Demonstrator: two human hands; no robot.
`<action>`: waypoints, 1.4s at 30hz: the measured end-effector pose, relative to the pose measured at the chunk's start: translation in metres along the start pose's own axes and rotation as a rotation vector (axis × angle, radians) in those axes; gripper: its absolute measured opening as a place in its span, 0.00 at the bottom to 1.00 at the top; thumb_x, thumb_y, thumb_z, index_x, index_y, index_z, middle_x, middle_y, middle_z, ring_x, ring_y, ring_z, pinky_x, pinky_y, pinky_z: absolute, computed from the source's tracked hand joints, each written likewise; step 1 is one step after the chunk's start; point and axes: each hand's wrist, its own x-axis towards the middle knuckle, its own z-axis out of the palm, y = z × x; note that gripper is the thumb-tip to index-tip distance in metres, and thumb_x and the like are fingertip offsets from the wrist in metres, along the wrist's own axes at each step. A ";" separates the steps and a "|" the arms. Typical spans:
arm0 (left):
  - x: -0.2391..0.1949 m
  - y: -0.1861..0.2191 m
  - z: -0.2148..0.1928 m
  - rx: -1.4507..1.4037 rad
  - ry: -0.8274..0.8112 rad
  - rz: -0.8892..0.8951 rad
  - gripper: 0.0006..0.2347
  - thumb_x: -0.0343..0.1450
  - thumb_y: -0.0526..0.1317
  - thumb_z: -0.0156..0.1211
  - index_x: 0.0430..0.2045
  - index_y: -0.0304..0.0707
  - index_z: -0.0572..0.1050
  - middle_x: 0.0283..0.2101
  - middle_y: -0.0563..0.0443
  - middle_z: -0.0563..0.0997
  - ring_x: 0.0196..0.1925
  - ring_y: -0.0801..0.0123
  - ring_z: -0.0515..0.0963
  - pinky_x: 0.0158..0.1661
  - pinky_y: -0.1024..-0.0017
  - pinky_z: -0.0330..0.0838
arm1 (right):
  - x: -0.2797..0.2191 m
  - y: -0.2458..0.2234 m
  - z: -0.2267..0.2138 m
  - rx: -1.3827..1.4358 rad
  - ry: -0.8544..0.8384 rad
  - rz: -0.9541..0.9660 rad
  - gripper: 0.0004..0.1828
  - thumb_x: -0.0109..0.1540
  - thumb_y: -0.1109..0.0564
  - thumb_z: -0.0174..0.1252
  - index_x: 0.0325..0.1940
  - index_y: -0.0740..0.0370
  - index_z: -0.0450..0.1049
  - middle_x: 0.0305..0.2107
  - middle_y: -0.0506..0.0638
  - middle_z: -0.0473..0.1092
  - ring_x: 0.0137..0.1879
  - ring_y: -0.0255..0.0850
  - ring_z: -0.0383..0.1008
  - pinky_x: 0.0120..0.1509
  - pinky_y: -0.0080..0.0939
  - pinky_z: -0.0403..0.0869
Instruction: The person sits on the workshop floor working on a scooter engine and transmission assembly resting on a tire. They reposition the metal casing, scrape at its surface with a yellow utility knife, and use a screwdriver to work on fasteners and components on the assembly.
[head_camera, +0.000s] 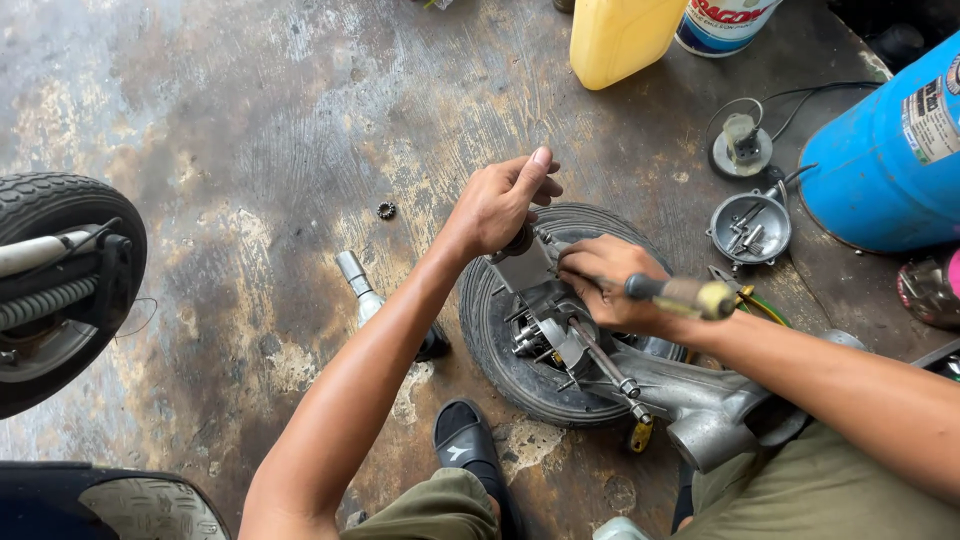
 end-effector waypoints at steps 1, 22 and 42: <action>-0.001 0.000 0.001 0.000 -0.001 0.001 0.27 0.76 0.62 0.39 0.46 0.41 0.81 0.35 0.46 0.87 0.34 0.58 0.88 0.40 0.64 0.83 | -0.005 0.004 0.001 -0.001 0.001 0.000 0.01 0.62 0.62 0.62 0.37 0.62 0.77 0.35 0.59 0.76 0.38 0.60 0.78 0.38 0.51 0.76; -0.001 0.003 0.003 -0.110 0.024 -0.034 0.25 0.78 0.57 0.43 0.49 0.32 0.79 0.41 0.37 0.85 0.46 0.53 0.86 0.41 0.62 0.86 | -0.005 0.005 0.000 0.062 0.054 0.025 0.03 0.65 0.58 0.59 0.39 0.58 0.77 0.34 0.54 0.77 0.37 0.56 0.79 0.39 0.45 0.76; -0.002 -0.001 0.003 -0.150 0.035 -0.005 0.25 0.78 0.56 0.45 0.49 0.29 0.78 0.40 0.35 0.85 0.46 0.53 0.85 0.40 0.62 0.86 | -0.008 0.009 0.012 0.033 0.154 -0.014 0.03 0.64 0.58 0.63 0.35 0.58 0.78 0.34 0.52 0.77 0.37 0.52 0.80 0.40 0.41 0.76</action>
